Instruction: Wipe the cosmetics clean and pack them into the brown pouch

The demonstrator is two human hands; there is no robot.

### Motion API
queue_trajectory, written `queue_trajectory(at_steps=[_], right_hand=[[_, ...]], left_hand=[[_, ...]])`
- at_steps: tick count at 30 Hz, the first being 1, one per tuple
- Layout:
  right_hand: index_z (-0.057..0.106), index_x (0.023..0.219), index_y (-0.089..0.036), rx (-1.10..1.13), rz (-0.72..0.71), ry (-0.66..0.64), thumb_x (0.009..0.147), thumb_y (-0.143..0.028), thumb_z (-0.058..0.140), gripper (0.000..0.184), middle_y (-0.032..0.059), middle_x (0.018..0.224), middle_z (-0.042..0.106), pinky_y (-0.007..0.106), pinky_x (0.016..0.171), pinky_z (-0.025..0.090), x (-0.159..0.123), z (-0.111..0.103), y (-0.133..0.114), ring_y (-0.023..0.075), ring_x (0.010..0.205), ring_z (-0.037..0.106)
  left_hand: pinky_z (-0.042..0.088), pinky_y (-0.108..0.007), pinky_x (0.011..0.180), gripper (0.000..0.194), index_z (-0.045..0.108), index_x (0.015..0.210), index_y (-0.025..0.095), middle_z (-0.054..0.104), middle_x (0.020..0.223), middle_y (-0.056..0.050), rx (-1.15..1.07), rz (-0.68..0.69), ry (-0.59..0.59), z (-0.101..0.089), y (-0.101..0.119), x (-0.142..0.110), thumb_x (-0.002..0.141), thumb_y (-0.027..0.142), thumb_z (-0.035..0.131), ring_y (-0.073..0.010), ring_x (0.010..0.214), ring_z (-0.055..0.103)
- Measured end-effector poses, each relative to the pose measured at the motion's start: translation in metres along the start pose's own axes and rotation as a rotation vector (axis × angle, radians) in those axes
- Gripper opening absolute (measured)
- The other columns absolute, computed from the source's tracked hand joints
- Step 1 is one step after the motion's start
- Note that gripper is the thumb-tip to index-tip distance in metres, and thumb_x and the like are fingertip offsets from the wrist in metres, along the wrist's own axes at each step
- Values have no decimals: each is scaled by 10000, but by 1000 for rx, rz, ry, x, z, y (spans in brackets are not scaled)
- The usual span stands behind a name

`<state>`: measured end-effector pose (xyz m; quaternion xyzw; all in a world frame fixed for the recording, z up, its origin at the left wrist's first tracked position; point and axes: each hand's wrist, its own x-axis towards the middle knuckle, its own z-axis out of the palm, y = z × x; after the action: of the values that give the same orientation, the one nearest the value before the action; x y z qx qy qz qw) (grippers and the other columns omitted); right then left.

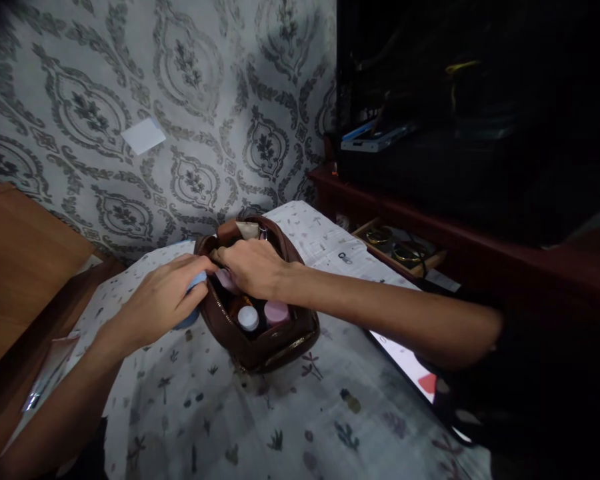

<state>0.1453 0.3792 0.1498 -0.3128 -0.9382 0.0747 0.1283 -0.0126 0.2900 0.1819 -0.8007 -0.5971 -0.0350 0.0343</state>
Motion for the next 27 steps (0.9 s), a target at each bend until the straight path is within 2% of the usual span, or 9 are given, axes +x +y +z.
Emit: queue_trajectory(at_steps=[5, 9, 12, 15, 18, 21, 27], right_hand=[[687, 971, -189, 234, 137, 27, 808, -249, 661, 176, 63, 940, 728, 247, 638, 427, 11, 3, 10, 202, 864, 679], [691, 973, -155, 557, 259, -26, 796, -217, 698, 188, 18, 760, 698, 214, 598, 436, 19, 3, 10, 146, 712, 649], [666, 925, -136, 816, 377, -51, 825, -160, 661, 102, -12, 628, 625, 195, 537, 427, 22, 5, 6, 112, 603, 593], [639, 902, -136, 966, 449, -43, 825, -114, 644, 80, -34, 575, 576, 193, 512, 426, 24, 8, 3, 97, 545, 548], [651, 891, -151, 910, 444, 13, 795, -126, 671, 101, -38, 575, 580, 209, 526, 432, 24, 10, 3, 108, 550, 553], [670, 848, -164, 754, 383, 139, 800, -174, 665, 50, -23, 628, 610, 230, 574, 438, 21, 8, 7, 125, 603, 572], [665, 920, -158, 561, 239, 385, 873, -152, 512, 160, 11, 757, 640, 252, 670, 425, 21, -4, 15, 139, 702, 559]], left_hand=[[479, -346, 755, 248, 590, 993, 212, 639, 1021, -62, -29, 16, 8, -1, -1, 0, 924, 191, 353, -239, 962, 601], [489, -334, 780, 272, 612, 994, 220, 651, 1015, -51, -63, 64, 5, 0, -4, 0, 919, 180, 354, -226, 969, 604], [489, -335, 811, 278, 616, 1001, 220, 653, 1030, -52, -69, 81, 6, 0, -6, 0, 917, 173, 355, -224, 996, 597], [491, -329, 820, 284, 618, 1018, 227, 655, 1056, -46, -81, 91, 9, 0, -6, 0, 921, 175, 356, -220, 1010, 597], [493, -323, 812, 289, 621, 1018, 233, 660, 1040, -40, -87, 88, 4, -1, -6, 0, 915, 170, 359, -214, 991, 602], [491, -330, 828, 293, 625, 1008, 227, 663, 1044, -43, -79, 88, 5, -1, -6, 0, 911, 161, 357, -215, 999, 600], [499, -354, 824, 305, 631, 1034, 214, 667, 1015, -57, -61, 63, 19, 1, -6, 0, 910, 177, 354, -223, 964, 606]])
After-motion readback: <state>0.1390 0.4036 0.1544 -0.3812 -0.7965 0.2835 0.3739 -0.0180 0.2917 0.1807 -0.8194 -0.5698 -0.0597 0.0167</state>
